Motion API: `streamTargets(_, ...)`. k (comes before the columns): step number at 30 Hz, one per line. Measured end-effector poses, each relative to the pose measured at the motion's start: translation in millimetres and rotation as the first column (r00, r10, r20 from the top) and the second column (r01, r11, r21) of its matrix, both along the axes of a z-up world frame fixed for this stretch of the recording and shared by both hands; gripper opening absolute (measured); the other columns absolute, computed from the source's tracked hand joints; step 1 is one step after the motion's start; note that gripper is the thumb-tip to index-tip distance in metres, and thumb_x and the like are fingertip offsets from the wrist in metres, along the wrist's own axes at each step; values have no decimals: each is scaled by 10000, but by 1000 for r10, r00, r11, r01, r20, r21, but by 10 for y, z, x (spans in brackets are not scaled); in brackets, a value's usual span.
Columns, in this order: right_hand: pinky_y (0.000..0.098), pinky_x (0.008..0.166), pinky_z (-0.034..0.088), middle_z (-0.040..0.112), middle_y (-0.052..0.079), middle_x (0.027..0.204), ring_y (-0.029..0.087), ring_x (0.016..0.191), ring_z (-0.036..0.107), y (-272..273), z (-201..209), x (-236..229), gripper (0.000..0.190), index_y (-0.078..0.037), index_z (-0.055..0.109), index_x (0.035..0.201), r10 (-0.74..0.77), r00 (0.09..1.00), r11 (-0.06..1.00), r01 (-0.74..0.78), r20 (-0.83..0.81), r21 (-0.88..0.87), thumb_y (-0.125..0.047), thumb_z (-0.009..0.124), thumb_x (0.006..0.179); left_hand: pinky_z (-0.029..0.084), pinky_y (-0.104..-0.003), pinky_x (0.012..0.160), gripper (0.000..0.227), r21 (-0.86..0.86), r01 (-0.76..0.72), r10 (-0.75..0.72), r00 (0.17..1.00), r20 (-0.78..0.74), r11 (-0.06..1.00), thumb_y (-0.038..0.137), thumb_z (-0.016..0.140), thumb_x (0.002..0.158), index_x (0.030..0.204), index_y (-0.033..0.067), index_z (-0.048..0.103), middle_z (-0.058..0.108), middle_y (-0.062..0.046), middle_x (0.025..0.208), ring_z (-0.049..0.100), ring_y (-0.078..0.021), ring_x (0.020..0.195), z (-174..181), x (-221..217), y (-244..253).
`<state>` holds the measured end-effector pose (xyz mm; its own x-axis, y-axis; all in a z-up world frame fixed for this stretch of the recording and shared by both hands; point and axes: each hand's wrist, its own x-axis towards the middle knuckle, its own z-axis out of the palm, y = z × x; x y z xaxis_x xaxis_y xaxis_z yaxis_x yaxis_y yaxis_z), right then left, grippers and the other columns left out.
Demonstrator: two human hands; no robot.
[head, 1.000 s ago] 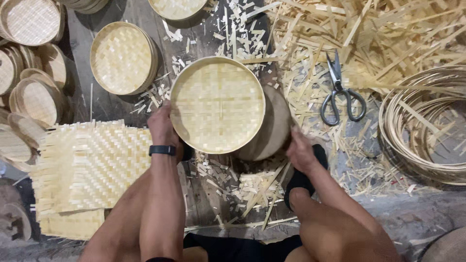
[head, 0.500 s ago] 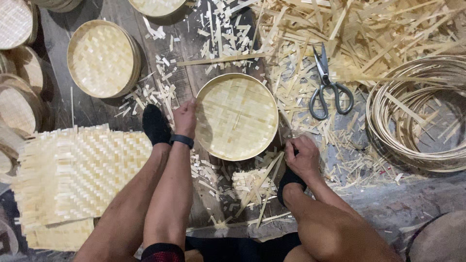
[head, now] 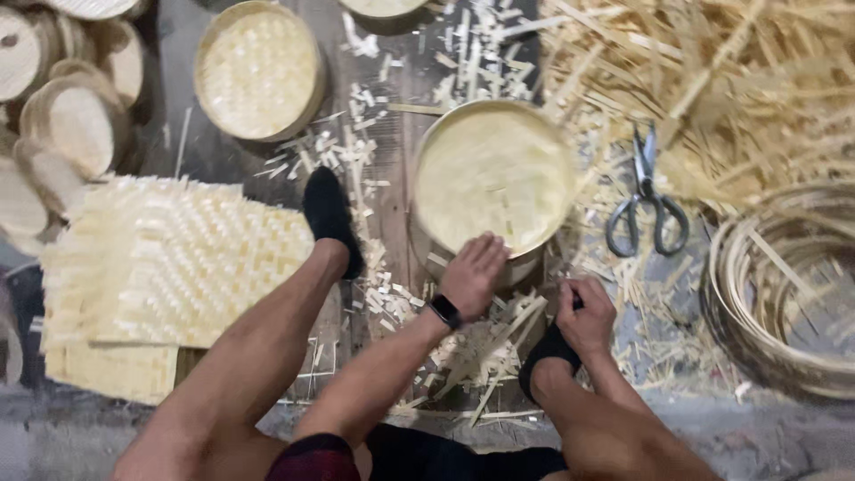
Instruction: The person constructs a bamboo steamer or basket by trimming a woven bamboo sheet with shears, fitting it into a circular bamboo frame, and securing the edges.
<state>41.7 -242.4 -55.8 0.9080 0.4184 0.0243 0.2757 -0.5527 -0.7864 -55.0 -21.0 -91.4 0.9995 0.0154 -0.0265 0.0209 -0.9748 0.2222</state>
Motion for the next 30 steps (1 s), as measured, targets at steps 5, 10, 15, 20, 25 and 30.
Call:
streamTargets(5, 355, 720, 528, 667, 110, 893, 261, 766, 656, -6, -104, -30, 49, -46, 700, 946, -1, 1000, 1000, 1, -19, 0, -93, 685, 946, 510, -489, 1087, 428, 164, 206, -238, 948, 212, 965, 70, 619, 829, 1257, 53, 619, 662, -190, 1307, 631, -329, 1254, 312, 19, 1303)
streamTargets(10, 365, 749, 527, 666, 107, 896, 266, 800, 661, -9, -189, -45, 63, -69, 720, 967, 28, 999, 997, -26, 40, -71, -122, 684, 964, 561, -418, 849, 182, 193, -224, 218, 974, 56, 955, 14, 634, 899, 1077, 27, 669, 705, -153, 988, 673, -300, 935, 760, 117, 2610)
streamTargets(15, 368, 726, 517, 641, 105, 859, 265, 777, 646, 10, -217, -49, 78, -83, 723, 965, 41, 999, 980, -35, 28, -193, -156, 707, 943, 505, -456, 972, 399, 207, -481, 366, 829, 423, 852, 56, 702, 741, 1140, 62, 700, 730, -138, 1171, 665, -329, 1126, 549, -124, 3660)
streamTargets(20, 369, 709, 510, 635, 89, 846, 257, 767, 640, 108, -136, -19, 60, -97, 726, 958, 42, 999, 976, -36, 21, -214, -141, 710, 920, 509, -436, 1000, 362, 149, -600, 510, 766, 391, 786, -37, 648, 790, 1130, 60, 725, 745, -121, 1162, 676, -307, 1146, 155, -183, 4124)
streamTargets(25, 369, 714, 513, 639, 77, 862, 252, 770, 639, 178, -52, -18, 82, -98, 735, 982, 50, 999, 972, -46, 9, -230, -107, 699, 909, 521, -427, 968, 349, 75, -634, 570, 736, 364, 770, -48, 628, 800, 1110, 61, 748, 755, -125, 1126, 680, -319, 1102, 31, -211, 4145)
streamTargets(30, 373, 720, 512, 630, 86, 848, 258, 768, 635, 143, -118, -43, 64, -101, 736, 964, 46, 999, 967, -40, 18, -252, -122, 709, 910, 530, -435, 941, 332, 10, -690, 655, 691, 306, 724, -33, 622, 811, 1083, 86, 770, 753, -134, 1104, 684, -336, 1063, 102, -186, 4013)
